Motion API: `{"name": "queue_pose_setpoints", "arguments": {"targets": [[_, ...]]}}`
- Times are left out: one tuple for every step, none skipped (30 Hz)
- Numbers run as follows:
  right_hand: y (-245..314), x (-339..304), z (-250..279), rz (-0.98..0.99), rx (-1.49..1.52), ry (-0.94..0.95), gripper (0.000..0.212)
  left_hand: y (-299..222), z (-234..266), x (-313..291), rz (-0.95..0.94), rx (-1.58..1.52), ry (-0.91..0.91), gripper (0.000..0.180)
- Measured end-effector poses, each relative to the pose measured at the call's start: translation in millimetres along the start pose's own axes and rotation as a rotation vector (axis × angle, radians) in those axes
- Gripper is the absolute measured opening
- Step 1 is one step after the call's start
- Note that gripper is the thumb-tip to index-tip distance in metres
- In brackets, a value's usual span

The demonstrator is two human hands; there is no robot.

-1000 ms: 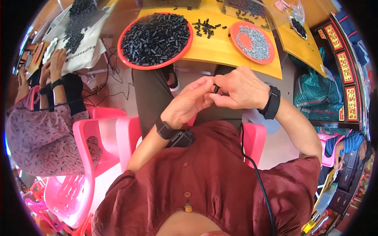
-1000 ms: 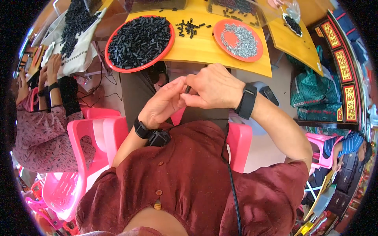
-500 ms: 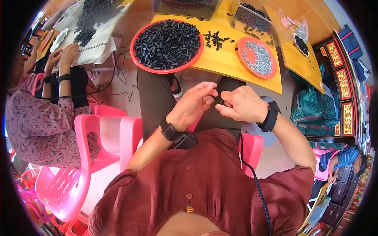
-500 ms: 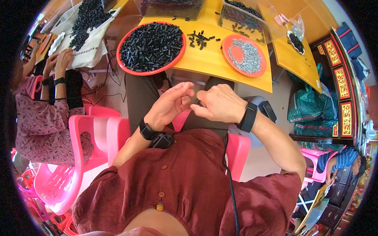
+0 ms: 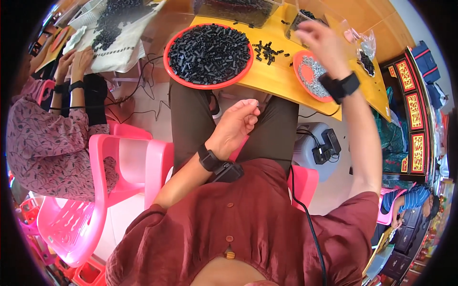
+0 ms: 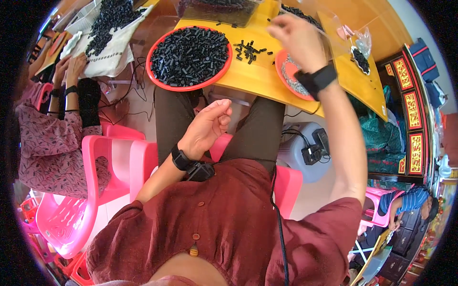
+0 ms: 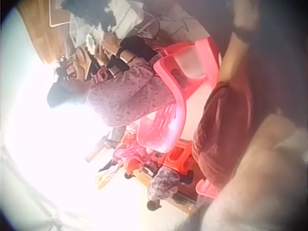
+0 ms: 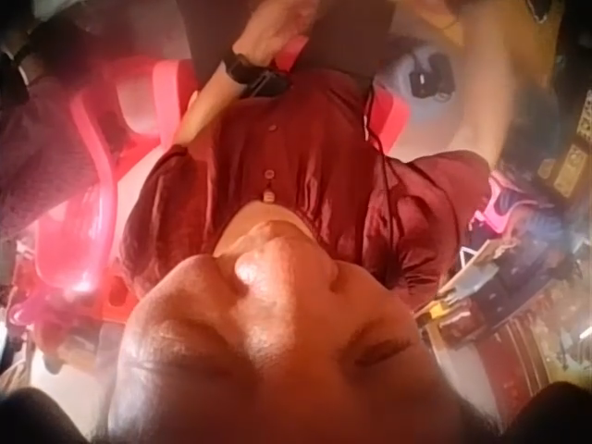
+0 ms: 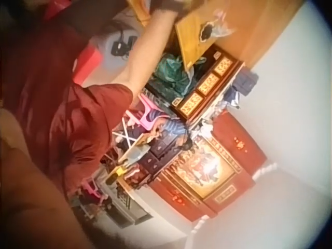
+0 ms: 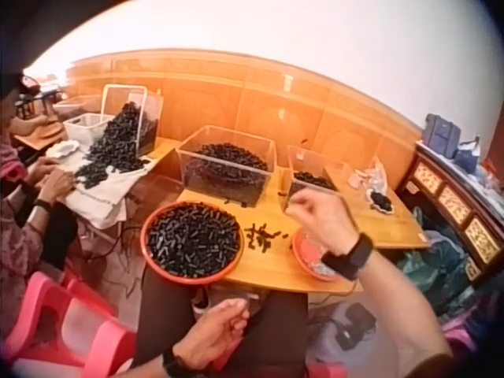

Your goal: The person assembles small black plastic components by hand at a workbench.

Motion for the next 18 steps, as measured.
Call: {"name": "queue_pose_setpoints", "arguments": {"targets": [[-0.1,-4.9,-19.4,0.075,0.024,0.084,0.030,-1.0,-2.8,-1.5,-0.025,0.026,-0.013,0.009],[6.4,-13.1,-38.1,0.079,0.071,0.124,0.026,-1.7,-4.6,-2.4,-0.049,0.050,-0.027,0.009],[13.5,-20.8,-55.6,0.082,0.117,0.163,0.022,-1.5,-7.2,-3.1,-0.049,0.049,-0.027,0.009],[17.2,-23.5,-75.0,0.082,0.132,0.197,0.020,-2.7,-8.7,-5.2,-0.077,0.069,-0.023,0.009],[18.4,-25.8,-91.0,0.080,0.148,0.228,0.019,-3.4,-10.6,-5.6,-0.103,0.093,-0.018,0.008],[22.6,-26.6,-103.5,0.130,0.182,0.203,0.019,-4.2,-10.9,-6.0,-0.104,0.093,-0.020,0.008],[25.9,-26.6,-113.9,0.180,0.215,0.179,0.020,-5.1,-11.0,-6.2,-0.121,0.103,-0.016,0.009],[31.0,-25.7,-120.8,0.207,0.194,0.165,0.022,-5.7,-10.8,-6.8,-0.137,0.112,-0.013,0.009],[34.3,-23.8,-125.1,0.216,0.175,0.177,0.022,-7.0,-11.4,-7.1,-0.137,0.109,-0.015,0.009],[37.0,-22.0,-128.6,0.225,0.156,0.190,0.022,-9.0,-12.2,-7.1,-0.151,0.116,-0.029,0.009],[38.3,-20.5,-132.3,0.239,0.102,0.204,0.020,-10.4,-12.4,-7.0,-0.165,0.123,-0.043,0.009],[38.9,-19.2,-135.6,0.240,0.102,0.207,0.020,-10.5,-11.5,-6.7,-0.165,0.120,-0.045,0.009],[39.4,-18.0,-138.8,0.249,0.077,0.210,0.018,-10.4,-10.4,-6.4,-0.167,0.117,-0.043,0.008],[38.8,-16.1,-141.7,0.258,0.050,0.209,0.017,-10.8,-9.6,-5.5,-0.168,0.114,-0.040,0.008],[38.0,-14.4,-144.8,0.259,0.049,0.209,0.017,-10.5,-8.9,-4.7,-0.169,0.114,-0.039,0.008],[37.5,-12.9,-147.7,0.266,0.045,0.213,0.015,-9.6,-8.4,-3.9,-0.164,0.109,-0.037,0.008],[38.8,-11.4,-148.9,0.274,0.041,0.217,0.014,-9.0,-7.7,-3.2,-0.160,0.104,-0.035,0.008],[39.8,-10.7,-149.3,0.277,0.041,0.217,0.014,-8.9,-7.1,-2.8,-0.162,0.103,-0.035,0.008]]}}
Point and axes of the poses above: each hand's wrist, its own x-axis towards the middle knuckle, its own z-axis out of the back of the hand, y = z × x, the point moved 1 cm from there along x, towards the middle knuckle, and after that the axes turned 3 degrees about x, right-handed, at the moved point
